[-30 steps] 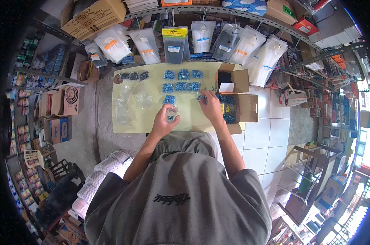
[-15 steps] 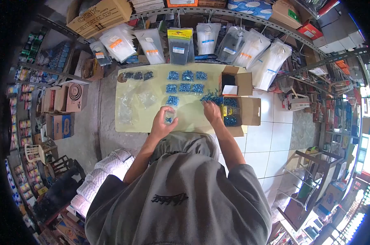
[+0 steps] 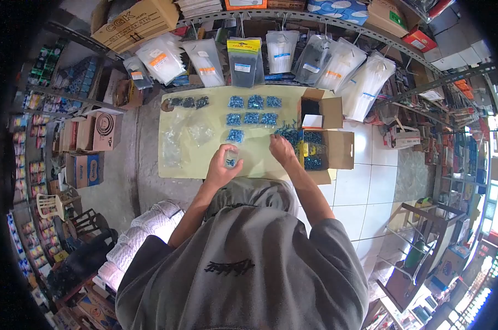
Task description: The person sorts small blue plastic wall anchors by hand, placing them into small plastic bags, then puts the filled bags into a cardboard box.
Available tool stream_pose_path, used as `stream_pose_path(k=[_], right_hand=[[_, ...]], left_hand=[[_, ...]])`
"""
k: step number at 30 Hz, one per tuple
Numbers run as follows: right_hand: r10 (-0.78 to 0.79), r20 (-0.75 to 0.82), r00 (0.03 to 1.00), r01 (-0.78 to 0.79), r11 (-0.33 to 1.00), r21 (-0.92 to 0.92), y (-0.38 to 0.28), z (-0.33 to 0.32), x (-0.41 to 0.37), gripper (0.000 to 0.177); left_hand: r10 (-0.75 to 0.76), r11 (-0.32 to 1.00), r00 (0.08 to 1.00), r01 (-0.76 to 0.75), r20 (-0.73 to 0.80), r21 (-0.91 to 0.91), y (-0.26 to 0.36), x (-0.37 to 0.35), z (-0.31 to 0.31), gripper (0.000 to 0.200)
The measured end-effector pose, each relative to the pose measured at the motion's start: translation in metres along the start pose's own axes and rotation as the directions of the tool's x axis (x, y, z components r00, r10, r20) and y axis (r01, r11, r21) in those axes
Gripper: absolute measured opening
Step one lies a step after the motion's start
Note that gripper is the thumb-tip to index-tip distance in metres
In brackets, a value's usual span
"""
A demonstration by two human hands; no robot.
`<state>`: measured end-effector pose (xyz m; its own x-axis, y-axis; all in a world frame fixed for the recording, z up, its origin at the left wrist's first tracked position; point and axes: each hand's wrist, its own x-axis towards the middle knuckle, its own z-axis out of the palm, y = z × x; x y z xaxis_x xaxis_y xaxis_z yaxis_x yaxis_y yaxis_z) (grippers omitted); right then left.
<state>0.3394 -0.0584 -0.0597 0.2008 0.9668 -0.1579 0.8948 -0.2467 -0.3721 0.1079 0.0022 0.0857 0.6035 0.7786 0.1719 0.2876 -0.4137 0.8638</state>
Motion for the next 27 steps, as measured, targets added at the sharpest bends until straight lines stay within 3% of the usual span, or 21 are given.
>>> stream_pose_path(k=[2,3,5,6,7,9,14,21,27], right_hand=[[0.019,-0.087,0.996,0.001,0.976,0.220,-0.016,-0.020,-0.002,0.024],[0.017,-0.085,0.996,0.002,0.975,0.222,-0.027,-0.037,-0.004,0.024],[0.077,-0.117,0.990,0.018,0.758,0.652,-0.056,-0.085,-0.010,0.027],[0.125,-0.088,0.988,-0.020,0.674,0.738,-0.073,-0.108,-0.013,0.030],[0.126,-0.085,0.988,-0.022,0.673,0.739,-0.083,-0.124,-0.018,0.030],[0.008,0.019,1.000,-0.020,0.545,0.838,-0.100,-0.152,-0.027,0.029],[-0.185,-0.010,0.983,0.132,0.660,0.740,-0.117,-0.176,-0.037,0.034],[-0.079,-0.018,0.997,0.062,0.596,0.800,-0.126,-0.189,-0.045,0.027],[-0.110,-0.060,0.992,0.120,0.701,0.703,-0.126,-0.191,-0.049,0.023]], left_hand=[[0.002,1.000,1.000,-0.002,-0.006,0.000,-0.002,0.000,-0.001,0.040],[-0.015,1.000,1.000,0.015,-0.008,0.009,-0.004,-0.001,0.000,0.039],[-0.034,0.999,0.999,0.034,-0.012,0.018,-0.005,0.000,0.000,0.039],[-0.038,0.999,0.999,0.039,-0.015,0.020,-0.006,0.001,0.001,0.039],[-0.042,0.999,0.999,0.043,-0.016,0.020,-0.006,0.002,0.002,0.039],[-0.054,0.998,0.999,0.054,-0.008,0.011,-0.007,0.006,0.005,0.041],[-0.015,0.999,1.000,0.016,0.015,-0.028,-0.002,0.017,0.009,0.045],[-0.021,0.999,0.998,0.023,0.060,-0.041,-0.001,0.023,0.015,0.050],[0.003,0.999,0.998,-0.001,0.064,-0.038,-0.001,0.022,0.020,0.048]])
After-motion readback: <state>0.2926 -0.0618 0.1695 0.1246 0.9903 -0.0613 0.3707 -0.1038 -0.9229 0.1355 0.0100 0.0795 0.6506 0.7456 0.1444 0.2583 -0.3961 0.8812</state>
